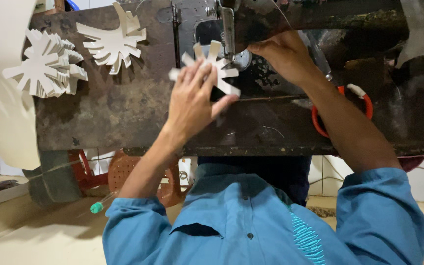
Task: The person sits at an industrial sewing machine and stitches white cut shoe upper pieces one at a time, guiding each piece under the needle, then trims the thread with scissors and places the finished piece on a growing stack on the workbench.
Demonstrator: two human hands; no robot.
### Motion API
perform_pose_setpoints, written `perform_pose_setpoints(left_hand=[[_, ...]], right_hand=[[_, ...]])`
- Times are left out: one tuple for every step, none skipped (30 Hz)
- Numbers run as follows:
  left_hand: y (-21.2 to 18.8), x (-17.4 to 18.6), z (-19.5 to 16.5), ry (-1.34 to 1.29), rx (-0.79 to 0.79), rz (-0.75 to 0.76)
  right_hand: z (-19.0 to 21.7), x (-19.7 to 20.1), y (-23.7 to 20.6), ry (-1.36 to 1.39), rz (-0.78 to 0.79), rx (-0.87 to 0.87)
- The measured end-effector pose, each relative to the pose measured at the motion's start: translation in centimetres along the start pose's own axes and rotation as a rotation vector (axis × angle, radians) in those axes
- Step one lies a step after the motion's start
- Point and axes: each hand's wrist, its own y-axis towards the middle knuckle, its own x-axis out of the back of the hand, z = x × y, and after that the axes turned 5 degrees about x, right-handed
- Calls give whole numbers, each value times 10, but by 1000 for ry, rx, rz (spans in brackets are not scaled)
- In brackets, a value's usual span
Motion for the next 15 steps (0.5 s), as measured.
perform_pose_setpoints(left_hand=[[-4,3,-9,-35,32,5],[-6,5,-17,-54,53,26],[-7,7,-26,-72,73,46],[-7,9,-34,-91,93,67],[-7,11,-41,-106,86,38],[-8,12,-48,-121,81,8],[-7,13,-52,-137,73,-25],[-4,13,-54,-163,80,-6],[-3,13,-55,-189,88,14],[-2,13,-55,-216,98,36],[-2,12,-55,-203,97,1],[-1,10,-54,-189,96,-36],[1,7,-54,-178,93,-73],[1,5,-52,-163,99,-74],[0,3,-50,-148,108,-75]], right_hand=[[-1,-1,0,-36,-10,-19],[-2,-1,0,-40,-9,-5],[-1,-2,0,-47,-9,11],[-1,-2,0,-52,-10,25],[0,-3,0,24,8,56],[1,-4,1,99,28,85],[2,-4,2,171,47,116],[4,-3,2,117,38,106],[5,-3,1,65,29,95],[5,-3,0,14,19,81],[5,-3,-1,-4,5,45],[5,-3,-1,-24,-9,9],[4,-2,-1,-45,-25,-27],[4,-1,-2,-63,-22,-25],[3,-1,-2,-80,-16,-23]])
